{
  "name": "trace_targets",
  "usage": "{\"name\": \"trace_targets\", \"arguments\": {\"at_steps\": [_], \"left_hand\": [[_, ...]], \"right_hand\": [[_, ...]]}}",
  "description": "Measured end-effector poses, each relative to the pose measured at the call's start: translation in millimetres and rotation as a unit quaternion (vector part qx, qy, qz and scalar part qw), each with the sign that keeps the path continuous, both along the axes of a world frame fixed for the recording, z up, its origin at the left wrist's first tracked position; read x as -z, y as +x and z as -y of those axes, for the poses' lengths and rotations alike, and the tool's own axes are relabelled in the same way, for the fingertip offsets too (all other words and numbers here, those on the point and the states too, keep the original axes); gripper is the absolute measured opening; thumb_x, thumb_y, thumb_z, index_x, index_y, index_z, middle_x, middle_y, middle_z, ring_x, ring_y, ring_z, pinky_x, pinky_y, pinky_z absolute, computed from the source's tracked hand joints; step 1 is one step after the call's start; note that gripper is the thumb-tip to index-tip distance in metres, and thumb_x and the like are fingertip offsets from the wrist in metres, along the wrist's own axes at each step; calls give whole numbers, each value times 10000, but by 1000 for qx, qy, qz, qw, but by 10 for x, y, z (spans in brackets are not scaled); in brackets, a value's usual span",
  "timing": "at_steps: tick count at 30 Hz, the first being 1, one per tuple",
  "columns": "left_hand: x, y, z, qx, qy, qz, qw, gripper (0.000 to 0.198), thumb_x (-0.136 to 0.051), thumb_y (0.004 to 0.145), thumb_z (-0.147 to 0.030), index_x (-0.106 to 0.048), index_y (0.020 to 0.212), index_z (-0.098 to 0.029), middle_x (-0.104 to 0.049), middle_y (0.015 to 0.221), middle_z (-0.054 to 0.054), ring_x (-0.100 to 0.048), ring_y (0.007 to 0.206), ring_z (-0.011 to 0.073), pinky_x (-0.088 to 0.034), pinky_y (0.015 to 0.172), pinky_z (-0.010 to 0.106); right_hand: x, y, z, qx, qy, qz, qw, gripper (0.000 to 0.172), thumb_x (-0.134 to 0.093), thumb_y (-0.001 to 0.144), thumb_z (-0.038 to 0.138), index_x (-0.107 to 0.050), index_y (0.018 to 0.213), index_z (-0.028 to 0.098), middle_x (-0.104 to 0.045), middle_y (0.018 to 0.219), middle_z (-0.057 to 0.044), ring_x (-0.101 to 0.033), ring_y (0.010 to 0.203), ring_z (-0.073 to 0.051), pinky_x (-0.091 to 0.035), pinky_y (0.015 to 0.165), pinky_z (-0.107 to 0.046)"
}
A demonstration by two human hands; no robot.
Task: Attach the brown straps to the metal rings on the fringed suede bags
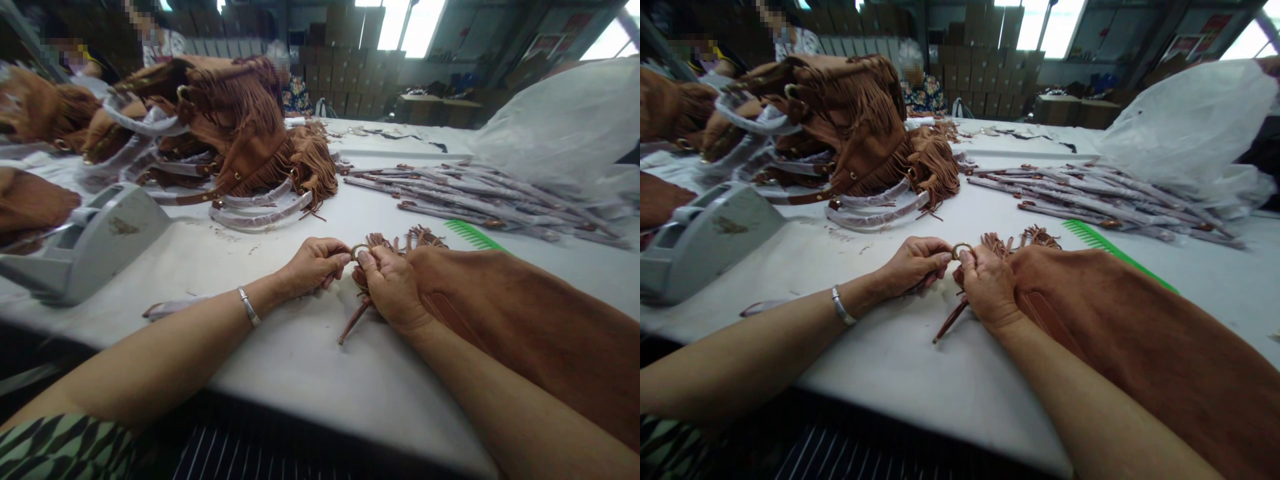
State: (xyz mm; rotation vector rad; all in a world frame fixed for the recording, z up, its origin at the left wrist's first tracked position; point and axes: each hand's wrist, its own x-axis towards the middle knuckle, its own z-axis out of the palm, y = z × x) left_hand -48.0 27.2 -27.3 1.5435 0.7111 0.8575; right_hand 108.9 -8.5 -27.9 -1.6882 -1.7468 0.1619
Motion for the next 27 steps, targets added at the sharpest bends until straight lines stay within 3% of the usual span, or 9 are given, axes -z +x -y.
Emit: {"name": "trace_targets", "arguments": {"at_steps": [12, 27], "left_hand": [[109, 57, 6, -21, 27, 37, 999, 287, -557, 814, -369, -547, 884, -91, -520, 602, -9, -418, 354, 41, -299, 325, 150], [89, 52, -12, -15, 31, 22, 999, 280, -556, 811, -372, -545, 848, -95, -508, 571, -23, -398, 338, 30, -288, 319, 142]], "right_hand": [[-38, -16, 15, 2, 4, -18, 1000, 326, -416, 866, 411, -507, 677, 161, -587, 634, -47, -495, 552, -137, -327, 529, -243], [-8, -3, 2, -1, -9, -28, 1000, 333, -408, 869, 429, -536, 709, 167, -584, 644, -45, -496, 557, -142, -319, 495, -238]]}}
